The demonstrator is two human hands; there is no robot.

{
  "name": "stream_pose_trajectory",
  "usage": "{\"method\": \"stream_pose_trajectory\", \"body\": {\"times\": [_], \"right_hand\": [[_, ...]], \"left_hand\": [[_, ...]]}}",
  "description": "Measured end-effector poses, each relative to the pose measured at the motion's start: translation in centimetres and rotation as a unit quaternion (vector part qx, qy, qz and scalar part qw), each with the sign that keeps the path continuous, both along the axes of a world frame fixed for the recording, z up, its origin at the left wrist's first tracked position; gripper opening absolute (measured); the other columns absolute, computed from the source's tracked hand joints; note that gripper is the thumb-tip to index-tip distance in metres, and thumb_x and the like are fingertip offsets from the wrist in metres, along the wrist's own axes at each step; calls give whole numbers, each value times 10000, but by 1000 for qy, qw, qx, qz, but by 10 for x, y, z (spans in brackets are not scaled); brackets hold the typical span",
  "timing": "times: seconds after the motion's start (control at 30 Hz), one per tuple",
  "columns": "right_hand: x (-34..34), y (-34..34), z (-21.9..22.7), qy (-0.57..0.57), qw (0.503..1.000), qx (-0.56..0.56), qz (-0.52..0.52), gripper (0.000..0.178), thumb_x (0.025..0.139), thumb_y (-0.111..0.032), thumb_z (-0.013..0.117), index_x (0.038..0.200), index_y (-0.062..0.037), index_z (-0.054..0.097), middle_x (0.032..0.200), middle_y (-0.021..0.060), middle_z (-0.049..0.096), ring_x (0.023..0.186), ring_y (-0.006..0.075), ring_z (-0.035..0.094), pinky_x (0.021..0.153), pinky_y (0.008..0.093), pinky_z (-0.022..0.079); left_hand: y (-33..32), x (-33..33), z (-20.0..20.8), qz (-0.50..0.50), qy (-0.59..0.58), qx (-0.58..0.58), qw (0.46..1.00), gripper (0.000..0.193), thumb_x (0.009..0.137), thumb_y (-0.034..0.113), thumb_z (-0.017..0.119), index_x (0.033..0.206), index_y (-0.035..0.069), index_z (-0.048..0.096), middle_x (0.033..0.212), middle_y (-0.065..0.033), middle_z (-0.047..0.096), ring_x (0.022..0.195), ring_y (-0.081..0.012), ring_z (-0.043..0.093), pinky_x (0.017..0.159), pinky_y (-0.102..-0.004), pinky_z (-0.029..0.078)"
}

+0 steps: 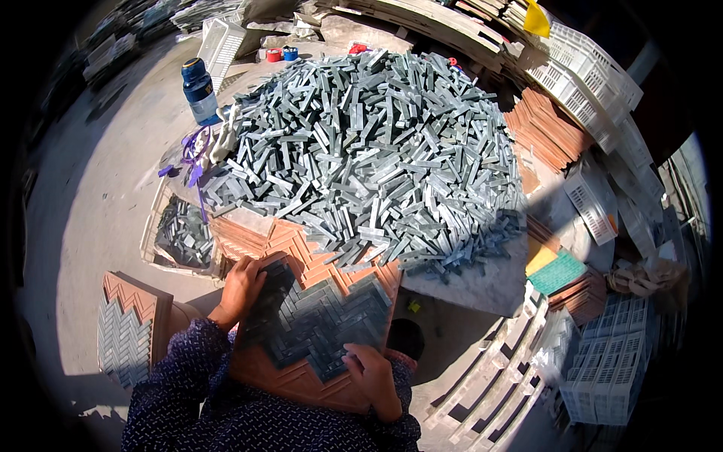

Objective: The person sits on the ground and arranges small rectangular tiles onto a larger board to form a herringbone pattern. They pick tiles from a nearby pile and place them one by one into the pattern.

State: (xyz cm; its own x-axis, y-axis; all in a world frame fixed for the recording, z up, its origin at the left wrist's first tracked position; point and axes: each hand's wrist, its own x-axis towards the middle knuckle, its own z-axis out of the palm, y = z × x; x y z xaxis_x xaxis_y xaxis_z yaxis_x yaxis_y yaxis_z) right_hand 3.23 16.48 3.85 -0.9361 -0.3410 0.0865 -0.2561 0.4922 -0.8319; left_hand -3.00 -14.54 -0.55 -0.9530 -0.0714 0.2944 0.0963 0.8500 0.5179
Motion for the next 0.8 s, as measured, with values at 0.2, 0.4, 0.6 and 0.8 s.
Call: {"method": "stream_pose_trajectory", "body": {"times": [0.2, 0.4, 0.6, 0.8], "right_hand": [[-1, -4, 0, -6, 1000, -1, 7, 238, 797, -42, 685, 1027, -10, 636, 868, 171, 646, 766, 287, 657, 679, 335, 514], [-1, -4, -1, -13, 1000, 1, 5, 236, 799, -42, 683, 1028, -12, 636, 862, 166, 646, 767, 284, 658, 679, 334, 514], [-2, -5, 1, -1, 1000, 19, 9, 233, 798, -44, 683, 1026, -12, 642, 856, 157, 648, 758, 273, 656, 674, 327, 512], [-3, 5, 13, 21, 999, 42, -18, 235, 766, -46, 699, 997, -19, 662, 827, 128, 663, 714, 225, 657, 649, 313, 502]], "left_hand": [[-2, -13, 1, -22, -27, 26, 999, 154, 777, 76, 647, 877, -5, 563, 850, -180, 568, 810, -386, 582, 704, -439, 489], [-7, -33, 12, -42, -84, -31, 995, 143, 783, 111, 650, 883, 20, 604, 835, -157, 583, 809, -370, 594, 690, -433, 485], [36, -101, 23, -134, 52, -42, 989, 205, 801, 133, 624, 986, 48, 600, 962, -113, 588, 945, -325, 572, 771, -401, 484], [25, -124, 14, -156, 24, -5, 987, 165, 780, 97, 625, 932, 33, 616, 935, -125, 609, 888, -337, 598, 764, -394, 495]]}}
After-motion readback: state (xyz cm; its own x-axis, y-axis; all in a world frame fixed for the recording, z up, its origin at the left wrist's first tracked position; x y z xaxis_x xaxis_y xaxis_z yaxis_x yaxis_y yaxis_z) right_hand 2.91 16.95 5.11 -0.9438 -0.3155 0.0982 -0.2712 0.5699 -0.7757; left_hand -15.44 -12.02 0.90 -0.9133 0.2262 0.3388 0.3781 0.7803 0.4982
